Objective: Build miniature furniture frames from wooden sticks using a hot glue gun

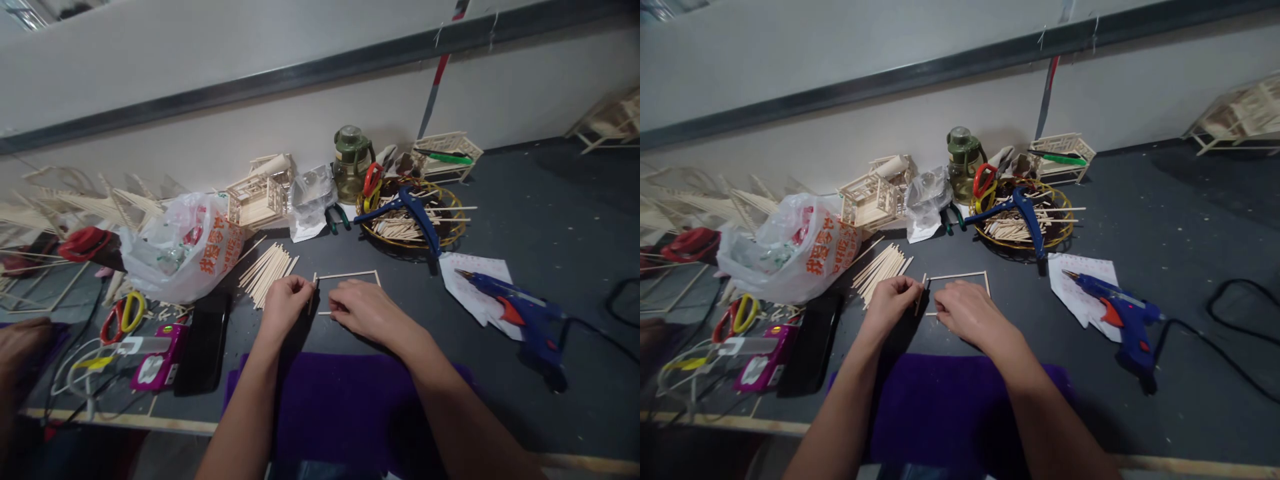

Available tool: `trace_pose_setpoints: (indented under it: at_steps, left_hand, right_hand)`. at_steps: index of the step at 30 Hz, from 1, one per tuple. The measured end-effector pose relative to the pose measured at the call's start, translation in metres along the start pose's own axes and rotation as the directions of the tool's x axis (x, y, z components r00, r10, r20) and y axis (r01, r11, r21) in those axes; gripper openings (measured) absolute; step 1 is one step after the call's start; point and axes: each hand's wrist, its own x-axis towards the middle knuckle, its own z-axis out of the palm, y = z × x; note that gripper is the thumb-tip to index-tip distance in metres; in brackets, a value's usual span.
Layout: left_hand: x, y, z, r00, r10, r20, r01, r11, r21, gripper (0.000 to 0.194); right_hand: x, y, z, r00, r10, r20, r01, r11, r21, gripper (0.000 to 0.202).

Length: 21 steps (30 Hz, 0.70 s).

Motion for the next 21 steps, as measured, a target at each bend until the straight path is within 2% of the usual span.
trace_pose_setpoints:
  at_steps: [9,21]
  left_hand:
    - [-0.006,0.016,0.002,1.0,0.006,-0.018,-0.003,0.985,0.175,0.027]
    - [-0.006,0.02,0.006,0.999,0.0,-0.035,0.008,0.979,0.202,0.024]
  right_hand:
    - [0.0,0.0,0.001,1.0,0.001,-0.001,-0.001,1.0,-0.005,0.005]
    - [0.001,-0.001,0.001,1.0,-0.017,-0.024,0.016,1.0,-0.017,0.006]
